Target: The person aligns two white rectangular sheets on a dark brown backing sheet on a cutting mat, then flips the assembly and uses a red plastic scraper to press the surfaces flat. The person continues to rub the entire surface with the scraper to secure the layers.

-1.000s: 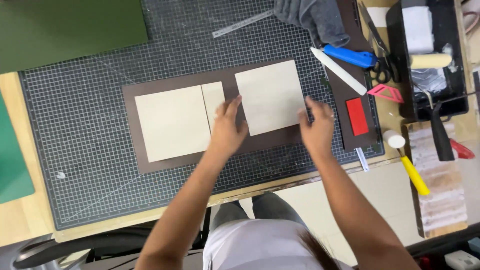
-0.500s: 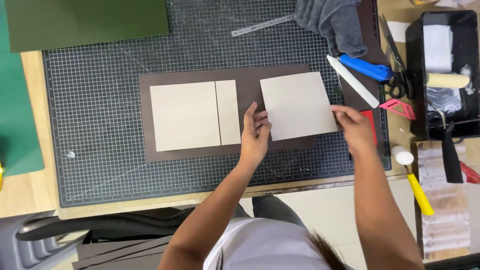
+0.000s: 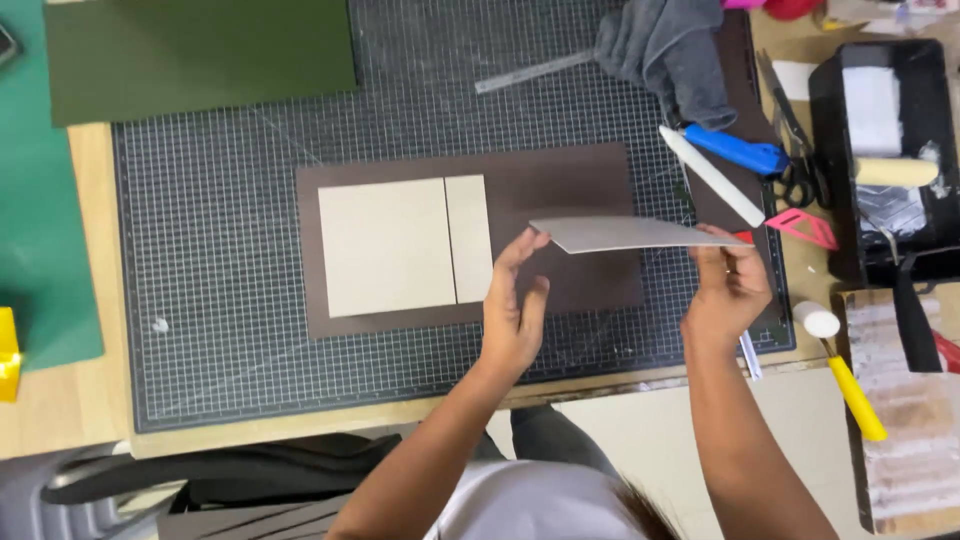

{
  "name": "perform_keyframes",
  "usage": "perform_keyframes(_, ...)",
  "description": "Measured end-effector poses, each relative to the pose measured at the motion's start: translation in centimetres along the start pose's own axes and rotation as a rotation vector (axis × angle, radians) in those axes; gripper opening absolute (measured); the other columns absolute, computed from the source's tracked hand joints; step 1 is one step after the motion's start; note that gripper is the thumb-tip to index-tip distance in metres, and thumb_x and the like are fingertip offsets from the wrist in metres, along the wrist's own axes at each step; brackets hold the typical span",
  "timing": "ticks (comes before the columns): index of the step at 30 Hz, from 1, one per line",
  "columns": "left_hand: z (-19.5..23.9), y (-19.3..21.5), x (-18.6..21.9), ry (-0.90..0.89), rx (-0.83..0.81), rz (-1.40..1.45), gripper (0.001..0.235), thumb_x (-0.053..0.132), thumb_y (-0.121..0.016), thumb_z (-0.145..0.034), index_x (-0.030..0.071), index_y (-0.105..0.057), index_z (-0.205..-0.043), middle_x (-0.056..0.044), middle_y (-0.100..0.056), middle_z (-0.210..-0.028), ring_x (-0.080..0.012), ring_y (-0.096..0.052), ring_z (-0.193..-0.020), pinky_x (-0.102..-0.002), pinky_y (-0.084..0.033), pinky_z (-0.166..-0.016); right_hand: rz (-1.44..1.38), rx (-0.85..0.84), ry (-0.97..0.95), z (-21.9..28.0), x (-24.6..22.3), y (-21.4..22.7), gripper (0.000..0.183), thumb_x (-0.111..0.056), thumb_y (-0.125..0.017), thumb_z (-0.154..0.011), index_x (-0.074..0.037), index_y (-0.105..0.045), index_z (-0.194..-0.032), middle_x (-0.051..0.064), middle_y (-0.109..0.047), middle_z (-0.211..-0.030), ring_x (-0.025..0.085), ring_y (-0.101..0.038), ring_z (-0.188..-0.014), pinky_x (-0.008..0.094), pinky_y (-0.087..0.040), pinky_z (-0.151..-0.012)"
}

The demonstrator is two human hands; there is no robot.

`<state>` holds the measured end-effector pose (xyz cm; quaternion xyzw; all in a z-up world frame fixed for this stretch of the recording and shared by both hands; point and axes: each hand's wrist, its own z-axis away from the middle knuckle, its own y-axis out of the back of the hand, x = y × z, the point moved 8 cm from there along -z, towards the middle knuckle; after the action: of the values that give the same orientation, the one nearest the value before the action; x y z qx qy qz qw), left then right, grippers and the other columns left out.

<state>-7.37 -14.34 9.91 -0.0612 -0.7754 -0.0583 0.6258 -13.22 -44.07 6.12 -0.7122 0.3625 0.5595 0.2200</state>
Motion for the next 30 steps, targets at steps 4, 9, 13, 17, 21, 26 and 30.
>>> perform_keyframes(4,-0.1,1.4,1.1,-0.058,0.023,-0.057,0.05,-0.006,-0.047,-0.101,0.005,-0.048,-0.149,-0.011,-0.061,-0.141,-0.029,-0.054,-0.139,-0.046,-0.042,-0.12,-0.022,0.001,0.063,0.2,-3.1,-2.1,0.01,0.001,-0.072,-0.105,0.006,-0.066,-0.111,0.024,-0.071,-0.11,0.027,-0.074,-0.098,0.044,-0.067,-0.086)
perform_keyframes(9,-1.8,3.5,-0.2,0.099,0.057,-0.169,0.053,-0.012,-0.048,-0.098,0.007,-0.054,-0.148,-0.013,-0.059,-0.134,-0.0297,-0.061,-0.128,-0.043,-0.052,-0.11,0.218,-0.038,0.122,-0.1,-5.5,-5.9,0.017,0.01,-0.077,-0.098,0.003,-0.07,-0.112,0.016,-0.072,-0.092,0.021,-0.071,-0.085,0.037,-0.061,-0.077)
perform_keyframes(13,-1.8,4.5,-5.1,0.229,0.055,-0.172,0.05,-0.01,-0.051,-0.098,0.002,-0.056,-0.145,-0.016,-0.058,-0.13,-0.0274,-0.064,-0.119,-0.04,-0.055,-0.104,0.392,-0.157,0.069,-0.1,-4.4,-8.0,0.014,0.005,-0.081,-0.096,-0.005,-0.077,-0.105,0.009,-0.074,-0.089,0.015,-0.068,-0.081,0.031,-0.057,-0.073)
perform_keyframes(17,-1.9,4.7,-11.0,0.446,-0.04,-0.263,0.046,-0.001,-0.052,-0.097,0.002,-0.059,-0.143,-0.018,-0.057,-0.127,-0.0315,-0.066,-0.117,-0.042,-0.057,-0.101,0.451,-0.292,-0.091,0.3,0.1,-9.0,0.023,0.003,-0.083,-0.088,-0.007,-0.079,-0.108,0.01,-0.074,-0.093,0.02,-0.067,-0.085,0.034,-0.055,-0.076)
perform_keyframes(21,-2.7,4.6,-12.7,0.503,-0.062,-0.368,0.044,0.003,-0.053,-0.097,0.002,-0.062,-0.14,-0.019,-0.061,-0.123,-0.0375,-0.068,-0.116,-0.046,-0.058,-0.099,0.432,-0.382,-0.244,0.8,3.1,-9.2,0.034,0.006,-0.08,-0.083,-0.004,-0.077,-0.116,0.013,-0.072,-0.099,0.02,-0.067,-0.089,0.033,-0.056,-0.077)
perform_keyframes(26,-3.6,4.3,-14.6,0.517,-0.045,-0.429,0.043,0.004,-0.056,-0.094,0.003,-0.065,-0.136,-0.017,-0.064,-0.12,-0.0346,-0.071,-0.111,-0.043,-0.06,-0.095,0.371,-0.382,-0.29,0.9,4.7,-9.0,0.04,0.008,-0.079,-0.081,-0.003,-0.075,-0.119,0.013,-0.071,-0.099,0.018,-0.066,-0.089,0.031,-0.058,-0.078)
perform_keyframes(30,-4.0,3.9,-14.6,0.516,-0.055,-0.467,0.043,0.001,-0.055,-0.093,-0.001,-0.065,-0.135,-0.02,-0.063,-0.119,-0.0358,-0.071,-0.11,-0.042,-0.061,-0.094,0.307,-0.388,-0.335,0.6,5.9,-8.9,0.043,0.006,-0.081,-0.081,-0.004,-0.074,-0.122,0.012,-0.069,-0.1,0.015,-0.064,-0.089,0.029,-0.058,-0.08)
